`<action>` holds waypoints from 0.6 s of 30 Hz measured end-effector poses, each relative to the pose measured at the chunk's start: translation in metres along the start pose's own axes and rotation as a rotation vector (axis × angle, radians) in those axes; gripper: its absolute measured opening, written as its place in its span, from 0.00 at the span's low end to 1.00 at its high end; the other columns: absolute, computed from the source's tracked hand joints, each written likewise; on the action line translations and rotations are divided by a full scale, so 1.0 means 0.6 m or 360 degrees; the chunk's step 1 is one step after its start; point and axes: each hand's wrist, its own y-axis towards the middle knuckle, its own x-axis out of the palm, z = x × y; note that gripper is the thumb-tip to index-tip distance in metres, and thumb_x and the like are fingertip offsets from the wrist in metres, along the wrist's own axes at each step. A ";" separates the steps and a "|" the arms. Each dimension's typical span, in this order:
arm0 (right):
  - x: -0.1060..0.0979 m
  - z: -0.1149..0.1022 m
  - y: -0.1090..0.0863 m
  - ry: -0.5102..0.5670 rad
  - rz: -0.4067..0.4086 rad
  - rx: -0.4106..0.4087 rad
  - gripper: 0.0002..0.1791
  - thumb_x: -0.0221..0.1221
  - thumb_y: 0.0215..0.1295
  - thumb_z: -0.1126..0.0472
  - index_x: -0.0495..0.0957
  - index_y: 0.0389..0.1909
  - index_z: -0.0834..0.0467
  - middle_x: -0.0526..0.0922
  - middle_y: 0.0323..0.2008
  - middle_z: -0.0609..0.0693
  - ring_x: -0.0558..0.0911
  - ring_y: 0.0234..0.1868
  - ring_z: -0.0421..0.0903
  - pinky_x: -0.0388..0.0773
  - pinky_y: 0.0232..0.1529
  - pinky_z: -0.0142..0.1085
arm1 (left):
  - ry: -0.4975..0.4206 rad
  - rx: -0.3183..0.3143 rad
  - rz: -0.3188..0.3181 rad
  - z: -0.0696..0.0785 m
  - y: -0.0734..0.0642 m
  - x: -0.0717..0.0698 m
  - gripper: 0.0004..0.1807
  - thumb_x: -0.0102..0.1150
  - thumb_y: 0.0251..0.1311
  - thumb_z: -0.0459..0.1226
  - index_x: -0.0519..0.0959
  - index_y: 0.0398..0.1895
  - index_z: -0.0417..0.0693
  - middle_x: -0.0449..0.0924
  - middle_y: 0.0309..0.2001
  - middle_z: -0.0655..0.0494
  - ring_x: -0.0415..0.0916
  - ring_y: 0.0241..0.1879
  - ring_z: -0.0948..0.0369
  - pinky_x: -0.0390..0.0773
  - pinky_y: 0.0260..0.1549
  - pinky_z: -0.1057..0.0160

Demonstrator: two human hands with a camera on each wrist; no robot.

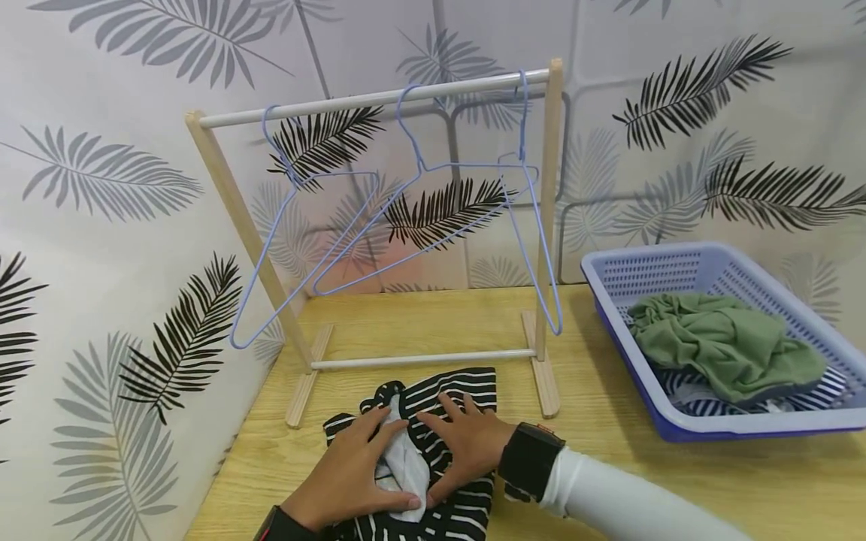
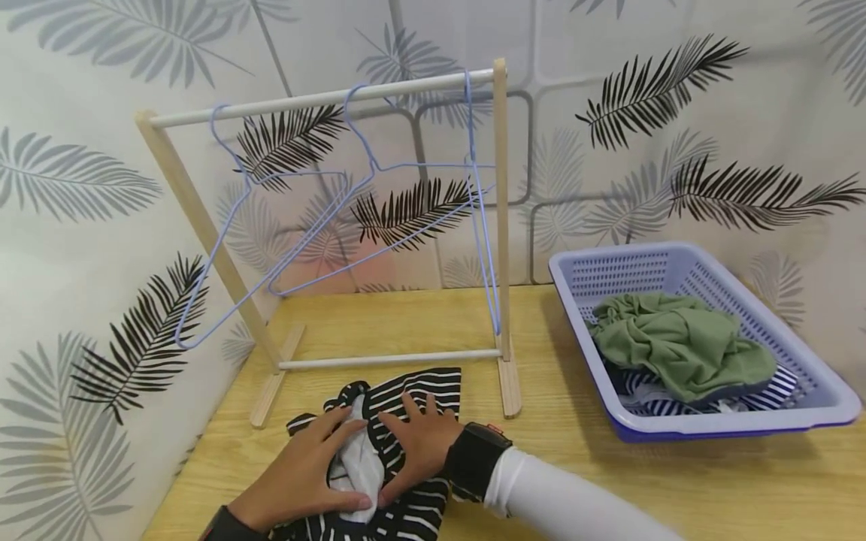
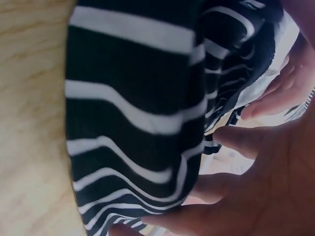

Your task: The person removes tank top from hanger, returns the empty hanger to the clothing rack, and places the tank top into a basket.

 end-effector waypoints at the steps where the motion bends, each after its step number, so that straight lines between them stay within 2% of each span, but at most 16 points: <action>1: 0.002 -0.001 0.001 -0.0029 -0.0002 0.0012 0.63 0.66 0.35 0.23 0.53 0.75 0.41 0.49 0.75 0.58 0.53 0.71 0.67 0.63 0.58 0.64 | 0.0023 0.0003 -0.0011 0.000 0.000 0.003 0.57 0.52 0.38 0.79 0.67 0.69 0.57 0.60 0.70 0.45 0.58 0.68 0.44 0.64 0.56 0.36; 6: 0.016 -0.003 0.004 -0.0183 0.0018 0.0051 0.63 0.67 0.31 0.23 0.58 0.73 0.42 0.55 0.73 0.58 0.56 0.70 0.66 0.64 0.57 0.63 | 0.0083 -0.0045 -0.0173 0.002 0.006 0.011 0.60 0.51 0.36 0.80 0.61 0.73 0.57 0.53 0.72 0.41 0.51 0.70 0.39 0.63 0.55 0.34; 10: 0.023 -0.005 0.008 -0.0298 0.0084 0.0029 0.58 0.69 0.32 0.25 0.65 0.68 0.46 0.63 0.68 0.58 0.66 0.65 0.62 0.70 0.54 0.58 | 0.0090 -0.0047 -0.0296 0.006 0.016 0.011 0.59 0.55 0.38 0.77 0.61 0.72 0.54 0.55 0.71 0.38 0.54 0.67 0.35 0.69 0.50 0.35; 14: 0.025 -0.006 0.010 -0.0381 0.0183 -0.0057 0.50 0.71 0.34 0.29 0.71 0.60 0.49 0.71 0.57 0.55 0.73 0.54 0.55 0.76 0.47 0.49 | 0.0145 -0.0039 -0.0326 0.013 0.026 0.009 0.57 0.60 0.39 0.73 0.64 0.70 0.51 0.64 0.65 0.39 0.60 0.63 0.35 0.74 0.46 0.38; 18: 0.029 -0.003 0.009 -0.0384 0.0273 -0.0129 0.42 0.72 0.39 0.35 0.75 0.56 0.52 0.74 0.50 0.52 0.75 0.47 0.52 0.78 0.40 0.43 | 0.0264 0.0014 -0.0288 0.021 0.035 0.009 0.52 0.63 0.41 0.70 0.69 0.66 0.48 0.70 0.59 0.43 0.66 0.59 0.41 0.77 0.41 0.44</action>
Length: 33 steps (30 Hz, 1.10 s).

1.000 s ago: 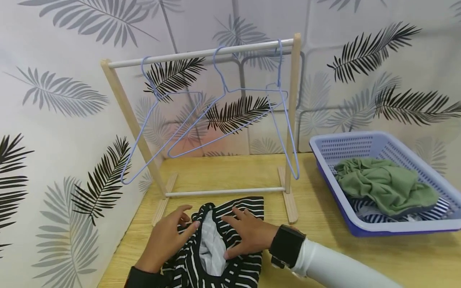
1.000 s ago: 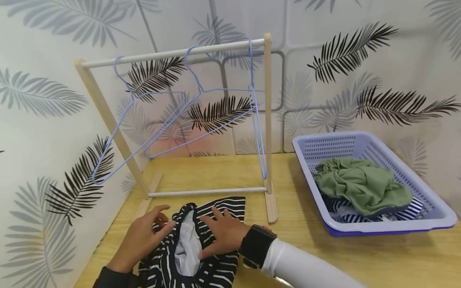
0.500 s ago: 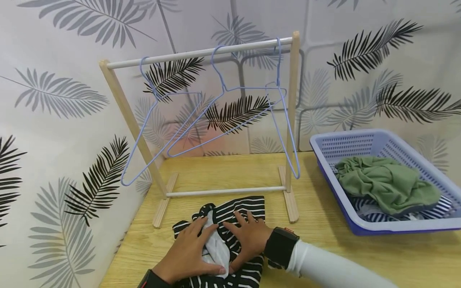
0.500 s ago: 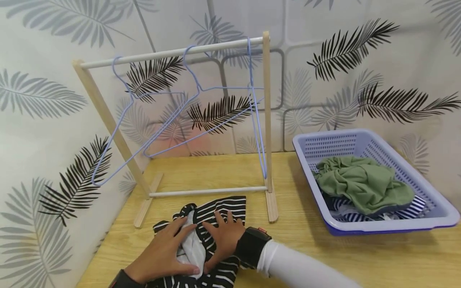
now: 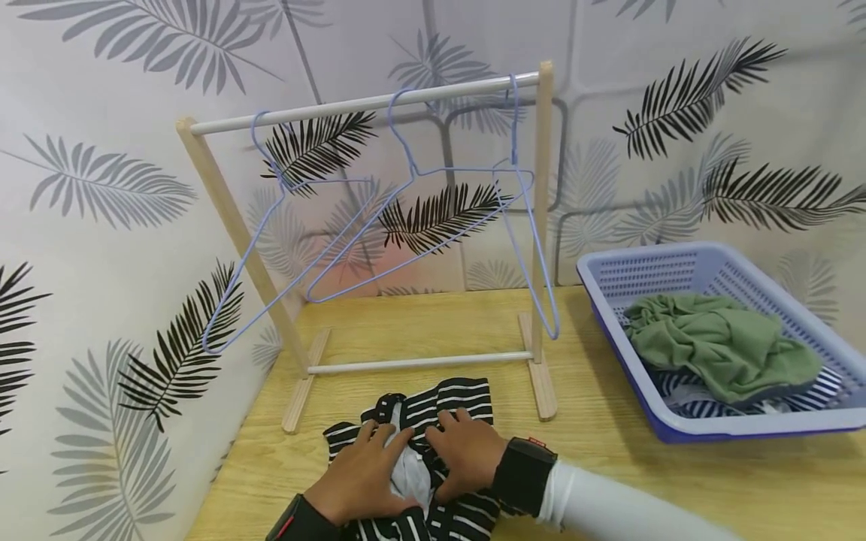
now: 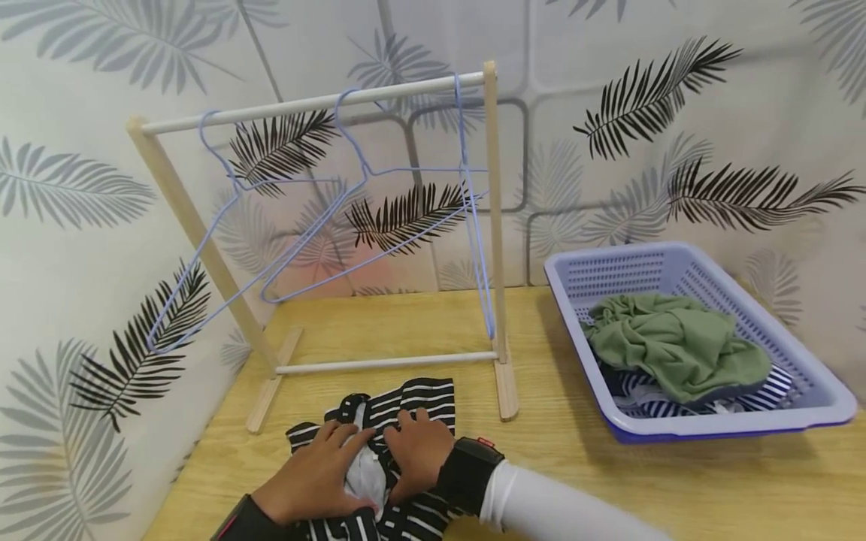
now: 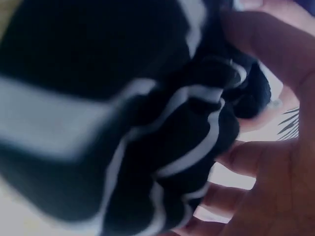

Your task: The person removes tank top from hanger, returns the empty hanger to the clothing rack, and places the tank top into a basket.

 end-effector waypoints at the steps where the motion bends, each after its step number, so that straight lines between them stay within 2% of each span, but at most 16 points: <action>1: 0.002 0.001 0.000 0.0010 0.0016 -0.0008 0.41 0.72 0.40 0.36 0.76 0.55 0.53 0.74 0.49 0.52 0.75 0.46 0.52 0.78 0.39 0.42 | 0.0034 0.0016 0.0013 0.002 0.003 0.000 0.50 0.64 0.42 0.68 0.70 0.64 0.48 0.71 0.58 0.45 0.67 0.57 0.43 0.78 0.40 0.45; 4: 0.005 0.006 0.001 0.0049 0.0028 -0.0017 0.35 0.72 0.43 0.40 0.78 0.52 0.53 0.75 0.45 0.50 0.75 0.43 0.50 0.77 0.37 0.40 | 0.0090 0.0066 0.0049 0.007 0.014 0.001 0.41 0.66 0.44 0.64 0.75 0.57 0.48 0.72 0.53 0.48 0.68 0.52 0.49 0.78 0.36 0.50; 6: 0.007 0.009 0.002 0.0111 0.0001 -0.0017 0.31 0.72 0.45 0.44 0.79 0.50 0.54 0.76 0.43 0.49 0.76 0.42 0.49 0.77 0.38 0.40 | 0.0078 0.0102 0.0061 0.010 0.020 0.003 0.37 0.68 0.45 0.61 0.77 0.54 0.49 0.72 0.50 0.50 0.68 0.48 0.52 0.78 0.32 0.54; 9: 0.008 0.013 0.003 0.0225 -0.0070 0.0005 0.26 0.71 0.49 0.48 0.79 0.48 0.54 0.79 0.41 0.48 0.79 0.42 0.48 0.77 0.42 0.40 | 0.0025 0.0145 0.0059 0.015 0.028 0.006 0.33 0.70 0.46 0.56 0.77 0.53 0.50 0.71 0.45 0.53 0.66 0.42 0.56 0.75 0.28 0.59; 12: 0.008 0.015 0.001 0.0296 -0.0113 0.0033 0.22 0.70 0.51 0.51 0.79 0.45 0.55 0.81 0.36 0.48 0.80 0.39 0.45 0.77 0.39 0.38 | 0.0008 0.0187 0.0037 0.023 0.037 0.004 0.30 0.71 0.48 0.52 0.77 0.53 0.49 0.72 0.43 0.54 0.67 0.40 0.56 0.75 0.28 0.60; 16: 0.003 0.019 -0.008 0.0268 -0.0077 0.0066 0.18 0.69 0.52 0.51 0.78 0.39 0.56 0.79 0.28 0.47 0.79 0.30 0.45 0.75 0.30 0.38 | 0.0130 0.0265 0.0023 0.039 0.054 -0.002 0.28 0.72 0.49 0.49 0.78 0.52 0.46 0.75 0.41 0.53 0.71 0.38 0.56 0.75 0.32 0.61; 18: 0.000 0.022 -0.016 0.0261 -0.0023 0.0099 0.17 0.68 0.53 0.52 0.77 0.39 0.57 0.78 0.28 0.48 0.79 0.28 0.46 0.75 0.29 0.38 | 0.0233 0.0309 0.0053 0.048 0.064 -0.005 0.27 0.72 0.50 0.48 0.78 0.51 0.45 0.76 0.41 0.52 0.73 0.38 0.55 0.75 0.33 0.62; 21: -0.005 0.027 -0.030 0.0264 0.0056 0.0156 0.20 0.66 0.56 0.53 0.76 0.46 0.59 0.77 0.34 0.52 0.78 0.34 0.50 0.75 0.31 0.41 | 0.0337 0.0335 0.0149 0.058 0.076 -0.004 0.27 0.71 0.51 0.49 0.77 0.51 0.44 0.76 0.41 0.51 0.74 0.38 0.54 0.76 0.32 0.62; 24: -0.009 0.035 -0.042 0.0297 0.0063 0.0195 0.29 0.62 0.60 0.51 0.70 0.59 0.61 0.74 0.48 0.57 0.75 0.46 0.56 0.76 0.37 0.49 | 0.0366 0.0323 0.0271 0.065 0.086 0.003 0.28 0.71 0.52 0.49 0.76 0.51 0.44 0.74 0.41 0.50 0.73 0.37 0.54 0.76 0.31 0.62; 28: -0.015 0.054 -0.047 0.0527 0.0038 0.0199 0.38 0.59 0.64 0.46 0.59 0.70 0.58 0.60 0.66 0.62 0.65 0.63 0.63 0.72 0.45 0.62 | 0.0321 0.0269 0.0385 0.072 0.093 0.014 0.32 0.73 0.50 0.46 0.72 0.55 0.42 0.71 0.44 0.47 0.73 0.38 0.53 0.76 0.26 0.63; 31: -0.022 0.068 -0.048 0.0750 -0.0013 0.0200 0.50 0.61 0.59 0.37 0.48 0.76 0.52 0.46 0.74 0.62 0.52 0.71 0.68 0.63 0.51 0.70 | 0.0198 0.0200 0.0323 0.072 0.099 0.013 0.38 0.71 0.52 0.47 0.68 0.62 0.40 0.69 0.52 0.41 0.73 0.46 0.48 0.78 0.28 0.59; 33: -0.026 0.073 -0.052 0.0769 -0.0107 0.0215 0.61 0.63 0.51 0.30 0.40 0.77 0.47 0.37 0.76 0.60 0.43 0.72 0.69 0.57 0.53 0.74 | 0.0073 0.0188 0.0224 0.070 0.100 0.006 0.40 0.68 0.55 0.50 0.65 0.66 0.40 0.66 0.59 0.37 0.71 0.53 0.45 0.80 0.33 0.54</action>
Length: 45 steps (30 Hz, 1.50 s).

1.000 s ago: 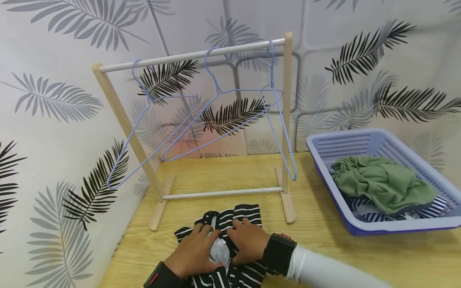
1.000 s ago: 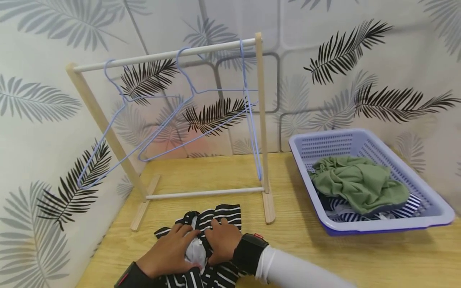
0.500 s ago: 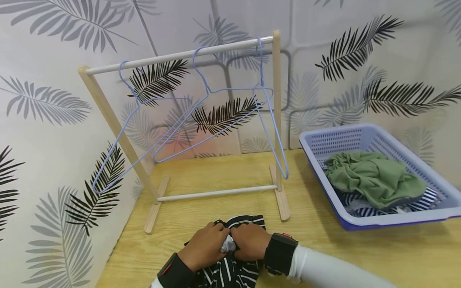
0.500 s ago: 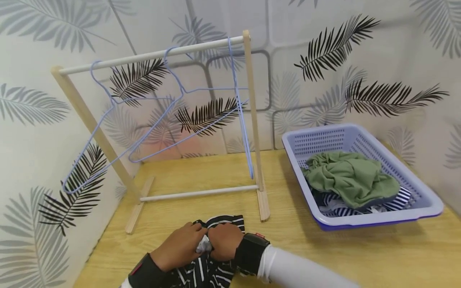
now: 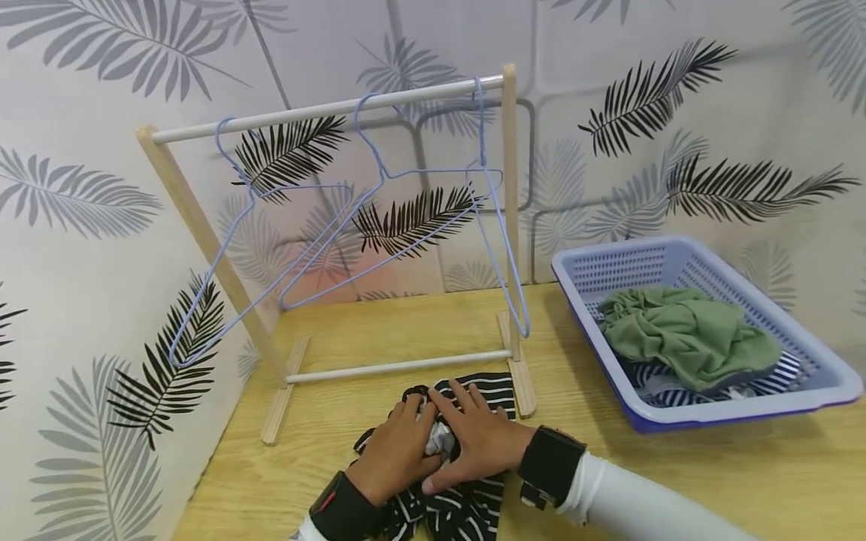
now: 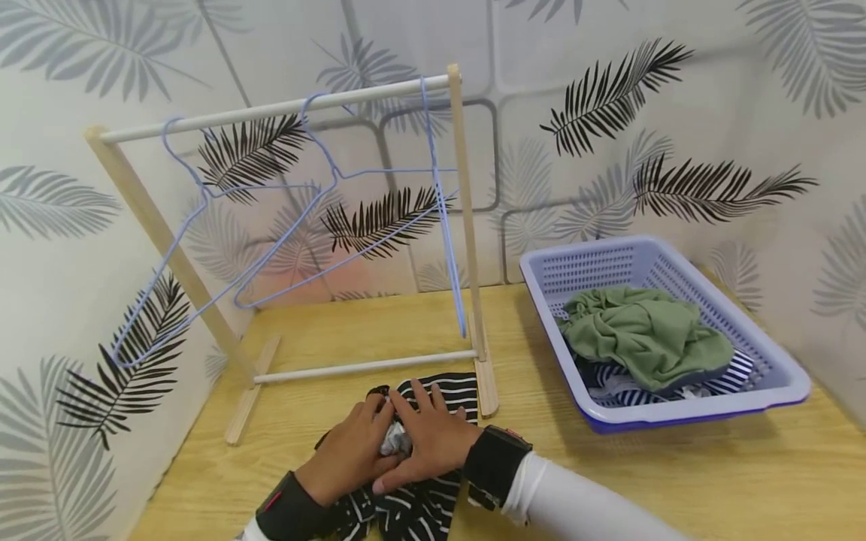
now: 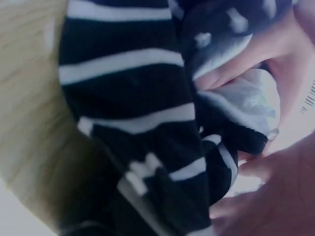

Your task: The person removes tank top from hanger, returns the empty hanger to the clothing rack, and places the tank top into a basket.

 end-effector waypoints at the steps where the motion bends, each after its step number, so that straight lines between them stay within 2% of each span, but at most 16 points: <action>1: -0.001 0.000 -0.002 -0.0034 -0.0040 0.0025 0.65 0.64 0.45 0.26 0.37 0.77 0.44 0.34 0.76 0.59 0.40 0.73 0.69 0.55 0.53 0.75 | -0.0073 -0.0013 -0.0064 -0.003 -0.001 -0.004 0.41 0.65 0.56 0.52 0.64 0.68 0.41 0.63 0.63 0.36 0.69 0.57 0.43 0.79 0.37 0.51; 3: 0.000 -0.001 -0.005 -0.0116 -0.0108 0.0072 0.71 0.66 0.38 0.25 0.33 0.77 0.42 0.31 0.76 0.58 0.36 0.73 0.69 0.51 0.52 0.77 | -0.0182 -0.0021 -0.0157 -0.009 -0.005 -0.014 0.44 0.61 0.57 0.59 0.62 0.70 0.42 0.57 0.68 0.36 0.63 0.64 0.42 0.77 0.44 0.47; 6: 0.006 -0.003 -0.010 -0.0277 -0.0144 0.0117 0.74 0.67 0.33 0.23 0.34 0.77 0.42 0.34 0.76 0.59 0.38 0.72 0.70 0.52 0.50 0.78 | -0.0281 -0.0005 -0.0256 -0.018 -0.014 -0.026 0.53 0.57 0.50 0.69 0.60 0.72 0.45 0.49 0.73 0.37 0.55 0.69 0.41 0.73 0.51 0.42; 10: 0.014 -0.008 -0.012 -0.0437 -0.0115 0.0171 0.73 0.69 0.29 0.24 0.42 0.77 0.42 0.48 0.74 0.61 0.49 0.70 0.71 0.58 0.49 0.76 | -0.0356 -0.0026 -0.0383 -0.022 -0.021 -0.025 0.64 0.60 0.38 0.74 0.51 0.76 0.52 0.40 0.75 0.36 0.46 0.71 0.36 0.72 0.49 0.39; 14: 0.014 -0.018 -0.007 -0.0627 -0.0077 0.0153 0.67 0.71 0.28 0.26 0.56 0.73 0.48 0.63 0.66 0.59 0.65 0.64 0.66 0.72 0.46 0.64 | -0.0401 -0.0063 -0.0486 -0.020 -0.021 -0.016 0.68 0.63 0.36 0.73 0.42 0.78 0.59 0.35 0.75 0.34 0.44 0.70 0.34 0.73 0.46 0.38; 16: 0.012 -0.023 -0.004 -0.0702 -0.0058 0.0116 0.62 0.72 0.29 0.28 0.62 0.69 0.51 0.67 0.61 0.58 0.70 0.58 0.62 0.77 0.41 0.56 | -0.0374 -0.0068 -0.0483 -0.018 -0.019 -0.013 0.67 0.64 0.36 0.72 0.42 0.78 0.60 0.39 0.74 0.33 0.48 0.69 0.33 0.73 0.47 0.37; 18: 0.011 -0.028 -0.001 -0.0751 -0.0048 0.0079 0.58 0.72 0.32 0.30 0.66 0.66 0.54 0.69 0.57 0.57 0.73 0.52 0.58 0.78 0.37 0.49 | -0.0283 -0.0033 -0.0439 -0.015 -0.017 -0.013 0.66 0.64 0.37 0.72 0.45 0.77 0.58 0.49 0.72 0.32 0.56 0.67 0.35 0.74 0.46 0.40; 23: 0.007 -0.036 0.002 -0.0808 -0.0045 0.0012 0.49 0.72 0.40 0.37 0.70 0.61 0.58 0.73 0.49 0.57 0.74 0.47 0.55 0.79 0.38 0.44 | -0.0013 0.0079 -0.0302 -0.008 -0.009 -0.015 0.60 0.65 0.40 0.70 0.58 0.73 0.48 0.69 0.57 0.39 0.70 0.52 0.43 0.78 0.33 0.53; 27: 0.007 -0.038 0.008 -0.0774 -0.0065 -0.0015 0.40 0.72 0.43 0.43 0.72 0.55 0.59 0.75 0.38 0.53 0.76 0.37 0.50 0.77 0.37 0.40 | 0.0069 0.0124 -0.0212 -0.003 -0.006 -0.018 0.52 0.67 0.42 0.66 0.67 0.66 0.45 0.73 0.49 0.45 0.72 0.43 0.49 0.76 0.29 0.58; 32: 0.015 -0.031 0.013 -0.0515 -0.0052 -0.0013 0.32 0.73 0.46 0.52 0.71 0.49 0.59 0.75 0.30 0.49 0.75 0.28 0.43 0.73 0.30 0.36 | 0.0063 0.0157 -0.0202 0.001 -0.001 -0.021 0.38 0.67 0.46 0.60 0.75 0.54 0.43 0.73 0.39 0.52 0.69 0.33 0.58 0.72 0.30 0.62; 34: 0.019 -0.027 0.011 -0.0459 -0.0014 -0.0008 0.31 0.72 0.46 0.52 0.70 0.49 0.58 0.75 0.31 0.49 0.76 0.29 0.44 0.73 0.30 0.38 | 0.0051 0.0142 -0.0231 0.001 0.002 -0.020 0.34 0.68 0.47 0.58 0.77 0.52 0.44 0.72 0.36 0.54 0.69 0.32 0.59 0.72 0.30 0.63; 36: 0.022 -0.025 0.007 -0.0527 0.0041 -0.0007 0.34 0.72 0.47 0.49 0.71 0.53 0.57 0.76 0.37 0.51 0.77 0.36 0.48 0.75 0.33 0.42 | 0.0049 0.0126 -0.0242 0.003 0.004 -0.020 0.31 0.68 0.47 0.56 0.79 0.49 0.45 0.73 0.35 0.55 0.70 0.31 0.60 0.72 0.29 0.63; 38: 0.023 -0.023 0.001 -0.0632 0.0089 0.0003 0.37 0.71 0.48 0.45 0.72 0.58 0.56 0.75 0.48 0.56 0.77 0.48 0.55 0.76 0.40 0.50 | 0.0051 0.0110 -0.0246 0.004 0.005 -0.019 0.30 0.69 0.46 0.55 0.80 0.48 0.46 0.73 0.36 0.55 0.71 0.33 0.59 0.73 0.28 0.62; 40: 0.021 -0.022 -0.005 -0.0691 0.0113 0.0022 0.41 0.70 0.49 0.41 0.70 0.63 0.53 0.69 0.60 0.60 0.70 0.60 0.62 0.74 0.46 0.59 | 0.0036 0.0091 -0.0240 0.004 0.005 -0.020 0.28 0.70 0.46 0.54 0.80 0.47 0.47 0.72 0.38 0.53 0.70 0.35 0.58 0.73 0.27 0.62; 42: 0.016 -0.020 -0.010 -0.0638 0.0056 0.0048 0.42 0.67 0.52 0.38 0.67 0.67 0.50 0.61 0.68 0.63 0.63 0.66 0.68 0.70 0.50 0.64 | 0.0010 0.0060 -0.0244 0.005 0.005 -0.020 0.29 0.70 0.46 0.54 0.80 0.49 0.48 0.72 0.45 0.49 0.70 0.42 0.55 0.75 0.27 0.60; 45: 0.009 -0.017 -0.013 -0.0465 -0.0136 0.0098 0.46 0.61 0.56 0.32 0.60 0.72 0.47 0.55 0.72 0.62 0.57 0.69 0.69 0.66 0.54 0.66 | -0.0062 0.0001 -0.0291 0.007 0.001 -0.021 0.31 0.71 0.47 0.54 0.79 0.54 0.51 0.68 0.57 0.40 0.68 0.53 0.48 0.78 0.31 0.55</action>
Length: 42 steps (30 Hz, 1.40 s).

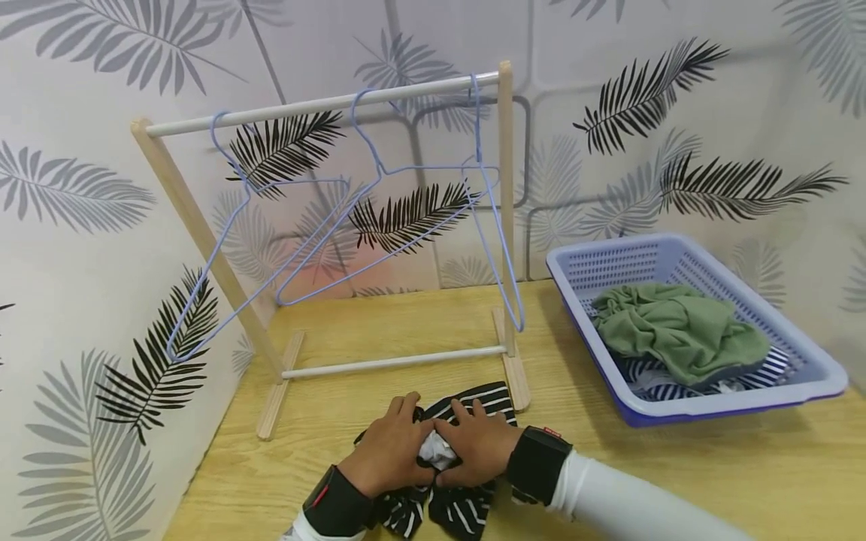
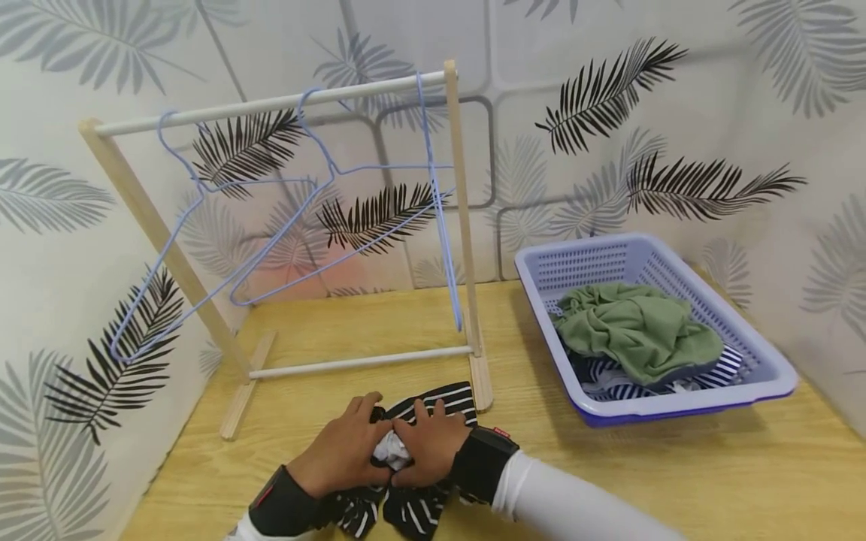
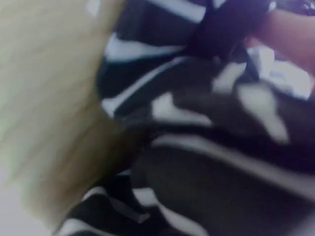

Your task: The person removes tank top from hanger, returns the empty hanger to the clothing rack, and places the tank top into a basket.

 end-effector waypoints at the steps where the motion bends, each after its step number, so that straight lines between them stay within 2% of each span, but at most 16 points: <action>1: -0.001 0.002 -0.001 0.0043 -0.0071 0.0003 0.48 0.59 0.55 0.30 0.57 0.73 0.46 0.54 0.72 0.61 0.56 0.70 0.68 0.65 0.55 0.66 | -0.0013 -0.0004 -0.0019 0.000 -0.001 0.000 0.32 0.70 0.48 0.54 0.78 0.55 0.51 0.68 0.58 0.39 0.69 0.54 0.46 0.78 0.32 0.53; 3: -0.002 0.004 -0.001 0.0049 -0.0159 0.0008 0.54 0.60 0.51 0.26 0.52 0.75 0.45 0.52 0.73 0.60 0.54 0.71 0.67 0.64 0.56 0.65 | -0.0013 -0.0003 -0.0051 0.000 -0.001 0.001 0.31 0.69 0.49 0.53 0.77 0.57 0.52 0.70 0.58 0.38 0.72 0.54 0.46 0.78 0.34 0.52; 4: -0.001 0.005 0.000 0.0020 -0.0170 0.0004 0.57 0.61 0.47 0.25 0.51 0.75 0.45 0.52 0.73 0.59 0.55 0.71 0.66 0.64 0.56 0.64 | -0.0009 0.0010 -0.0053 0.000 -0.002 0.002 0.31 0.69 0.49 0.52 0.76 0.56 0.51 0.73 0.54 0.40 0.74 0.49 0.47 0.78 0.34 0.52; 6: 0.004 0.005 0.001 -0.0064 -0.0136 -0.0004 0.62 0.65 0.41 0.25 0.49 0.76 0.46 0.54 0.72 0.58 0.58 0.70 0.64 0.66 0.56 0.63 | 0.0003 0.0039 -0.0042 -0.001 -0.002 0.004 0.29 0.68 0.49 0.50 0.75 0.55 0.50 0.76 0.46 0.45 0.76 0.40 0.52 0.76 0.31 0.55; 8: 0.009 0.005 0.003 -0.0167 -0.0039 0.0001 0.66 0.69 0.35 0.26 0.50 0.75 0.46 0.59 0.70 0.58 0.63 0.67 0.62 0.70 0.52 0.60 | 0.0000 0.0057 -0.0017 -0.003 -0.004 0.006 0.30 0.68 0.50 0.49 0.73 0.56 0.48 0.76 0.43 0.47 0.75 0.37 0.53 0.74 0.30 0.57; 11: 0.013 0.007 0.007 -0.0246 0.0119 0.0039 0.69 0.71 0.29 0.26 0.53 0.75 0.48 0.65 0.64 0.58 0.68 0.61 0.61 0.75 0.45 0.55 | -0.0100 0.0038 -0.0046 -0.006 -0.008 0.003 0.40 0.69 0.50 0.54 0.68 0.63 0.46 0.74 0.49 0.43 0.75 0.42 0.50 0.76 0.34 0.55; 13: 0.013 0.009 0.010 -0.0242 0.0189 0.0070 0.70 0.72 0.27 0.27 0.54 0.74 0.49 0.66 0.62 0.59 0.70 0.58 0.61 0.78 0.40 0.52 | -0.0233 0.0012 -0.0135 -0.008 -0.013 -0.004 0.50 0.70 0.46 0.59 0.62 0.70 0.46 0.69 0.58 0.38 0.73 0.51 0.46 0.77 0.38 0.51; 16: 0.010 0.010 0.013 -0.0218 0.0224 0.0126 0.68 0.74 0.24 0.28 0.59 0.71 0.51 0.68 0.57 0.60 0.73 0.51 0.60 0.78 0.35 0.46 | -0.0377 -0.0019 -0.0267 -0.007 -0.019 -0.012 0.62 0.74 0.37 0.62 0.54 0.74 0.49 0.59 0.65 0.33 0.66 0.59 0.41 0.77 0.41 0.49; 19: 0.009 0.011 0.017 -0.0210 0.0218 0.0156 0.59 0.76 0.26 0.31 0.67 0.64 0.52 0.70 0.50 0.59 0.75 0.43 0.57 0.77 0.32 0.44 | -0.0352 -0.0007 -0.0287 -0.003 -0.021 -0.013 0.65 0.77 0.32 0.60 0.53 0.75 0.49 0.59 0.63 0.33 0.66 0.58 0.42 0.77 0.40 0.52; 22: 0.009 0.010 0.017 -0.0174 0.0217 0.0117 0.48 0.77 0.32 0.37 0.72 0.57 0.52 0.70 0.44 0.57 0.75 0.35 0.54 0.76 0.31 0.43 | -0.0269 0.0006 -0.0221 0.000 -0.017 -0.009 0.63 0.80 0.31 0.56 0.56 0.73 0.48 0.66 0.55 0.36 0.68 0.50 0.46 0.76 0.36 0.54; 25: 0.008 0.009 0.016 -0.0108 0.0208 0.0036 0.43 0.76 0.40 0.44 0.72 0.58 0.53 0.70 0.40 0.56 0.74 0.28 0.52 0.75 0.27 0.40 | -0.0238 0.0025 -0.0197 -0.002 -0.013 -0.008 0.58 0.80 0.34 0.53 0.59 0.71 0.47 0.68 0.51 0.36 0.69 0.47 0.46 0.75 0.35 0.54; 28: 0.008 0.011 0.016 -0.0025 0.0215 -0.0024 0.36 0.74 0.43 0.51 0.72 0.55 0.55 0.69 0.35 0.54 0.72 0.23 0.48 0.72 0.25 0.38 | -0.0191 0.0072 -0.0131 -0.006 -0.008 -0.006 0.52 0.79 0.38 0.50 0.63 0.67 0.46 0.70 0.47 0.40 0.71 0.42 0.48 0.74 0.33 0.54; 31: 0.009 0.014 0.014 0.0047 0.0223 -0.0047 0.31 0.73 0.44 0.54 0.73 0.50 0.55 0.69 0.33 0.53 0.71 0.23 0.46 0.71 0.25 0.37 | -0.0132 0.0122 -0.0032 -0.009 -0.003 -0.004 0.44 0.78 0.40 0.46 0.66 0.62 0.46 0.72 0.41 0.47 0.71 0.36 0.53 0.73 0.32 0.56; 34: 0.012 0.014 0.008 0.0096 0.0206 -0.0046 0.29 0.73 0.47 0.56 0.72 0.50 0.55 0.69 0.32 0.52 0.71 0.24 0.46 0.70 0.26 0.38 | -0.0116 0.0168 0.0038 -0.010 0.001 0.000 0.38 0.76 0.41 0.43 0.70 0.58 0.46 0.70 0.36 0.52 0.67 0.31 0.59 0.70 0.30 0.59; 37: 0.015 0.011 -0.005 0.0068 0.0220 -0.0060 0.28 0.72 0.48 0.57 0.72 0.49 0.58 0.70 0.31 0.52 0.71 0.24 0.46 0.70 0.26 0.37 | -0.0126 0.0204 0.0068 -0.007 0.005 0.003 0.34 0.75 0.42 0.42 0.71 0.54 0.48 0.70 0.33 0.55 0.65 0.28 0.62 0.69 0.28 0.62; 42: 0.010 0.016 -0.033 0.0049 0.0351 -0.0150 0.24 0.71 0.47 0.62 0.71 0.43 0.62 0.71 0.29 0.52 0.74 0.25 0.46 0.71 0.26 0.36 | -0.0159 0.0226 0.0114 0.008 0.017 0.001 0.29 0.73 0.44 0.40 0.72 0.52 0.49 0.70 0.31 0.56 0.65 0.25 0.64 0.67 0.24 0.64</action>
